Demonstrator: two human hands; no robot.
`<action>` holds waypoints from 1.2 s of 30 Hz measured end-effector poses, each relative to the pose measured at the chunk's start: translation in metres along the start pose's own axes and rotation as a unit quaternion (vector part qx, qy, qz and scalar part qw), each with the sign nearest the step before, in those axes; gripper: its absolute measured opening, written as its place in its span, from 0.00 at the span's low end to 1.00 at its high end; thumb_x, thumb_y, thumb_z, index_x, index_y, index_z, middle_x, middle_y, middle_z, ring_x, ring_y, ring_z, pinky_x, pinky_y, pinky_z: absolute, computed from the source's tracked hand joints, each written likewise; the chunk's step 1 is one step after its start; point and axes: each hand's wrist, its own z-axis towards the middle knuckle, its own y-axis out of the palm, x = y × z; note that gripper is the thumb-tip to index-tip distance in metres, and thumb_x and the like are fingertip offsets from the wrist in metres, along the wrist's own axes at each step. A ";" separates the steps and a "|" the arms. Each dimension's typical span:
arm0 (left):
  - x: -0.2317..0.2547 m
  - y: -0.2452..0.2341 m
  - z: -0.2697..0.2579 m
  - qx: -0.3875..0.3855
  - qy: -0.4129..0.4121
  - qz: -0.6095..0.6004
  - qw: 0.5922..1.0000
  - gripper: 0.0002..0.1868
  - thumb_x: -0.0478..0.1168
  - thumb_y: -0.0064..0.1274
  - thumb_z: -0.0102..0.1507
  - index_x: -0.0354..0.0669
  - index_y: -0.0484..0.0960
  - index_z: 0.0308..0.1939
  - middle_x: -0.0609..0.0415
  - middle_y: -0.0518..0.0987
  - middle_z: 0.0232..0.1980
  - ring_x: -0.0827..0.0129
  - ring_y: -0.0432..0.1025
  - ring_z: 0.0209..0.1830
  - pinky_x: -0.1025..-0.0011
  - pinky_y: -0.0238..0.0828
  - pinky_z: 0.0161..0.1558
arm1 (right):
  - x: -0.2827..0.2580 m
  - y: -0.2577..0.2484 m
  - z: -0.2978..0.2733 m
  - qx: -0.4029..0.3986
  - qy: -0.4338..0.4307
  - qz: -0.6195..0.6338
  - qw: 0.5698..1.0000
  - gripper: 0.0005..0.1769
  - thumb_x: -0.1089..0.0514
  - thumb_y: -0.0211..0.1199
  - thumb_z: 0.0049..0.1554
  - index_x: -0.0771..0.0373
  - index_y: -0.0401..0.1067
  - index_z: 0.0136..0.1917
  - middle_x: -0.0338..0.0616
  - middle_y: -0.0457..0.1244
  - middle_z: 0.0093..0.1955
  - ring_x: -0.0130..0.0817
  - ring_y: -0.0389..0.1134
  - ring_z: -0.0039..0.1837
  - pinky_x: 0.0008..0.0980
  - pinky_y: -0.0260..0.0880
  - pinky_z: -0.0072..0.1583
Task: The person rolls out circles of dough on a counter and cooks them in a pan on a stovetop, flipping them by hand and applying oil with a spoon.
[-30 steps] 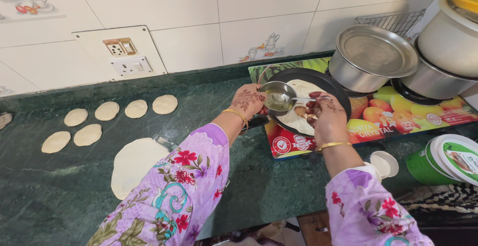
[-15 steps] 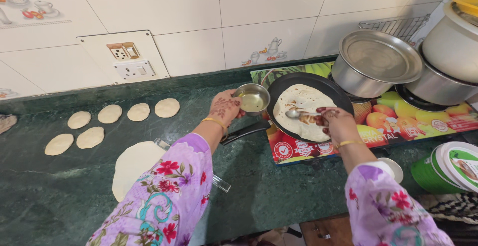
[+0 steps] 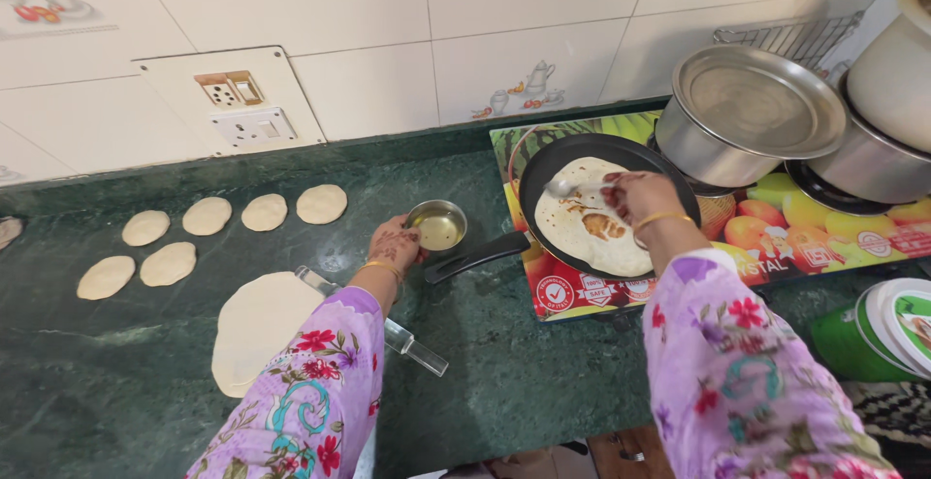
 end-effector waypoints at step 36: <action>0.064 0.026 -0.076 -0.155 0.245 0.324 0.900 0.21 0.57 0.43 0.72 0.45 0.73 0.56 0.50 0.82 0.41 0.55 0.79 0.40 0.59 0.76 0.38 | 0.044 -0.173 -0.028 0.055 0.009 -0.080 0.995 0.09 0.61 0.55 0.62 0.51 0.75 0.48 0.39 0.65 0.35 0.22 0.55 0.30 0.23 0.48 0.29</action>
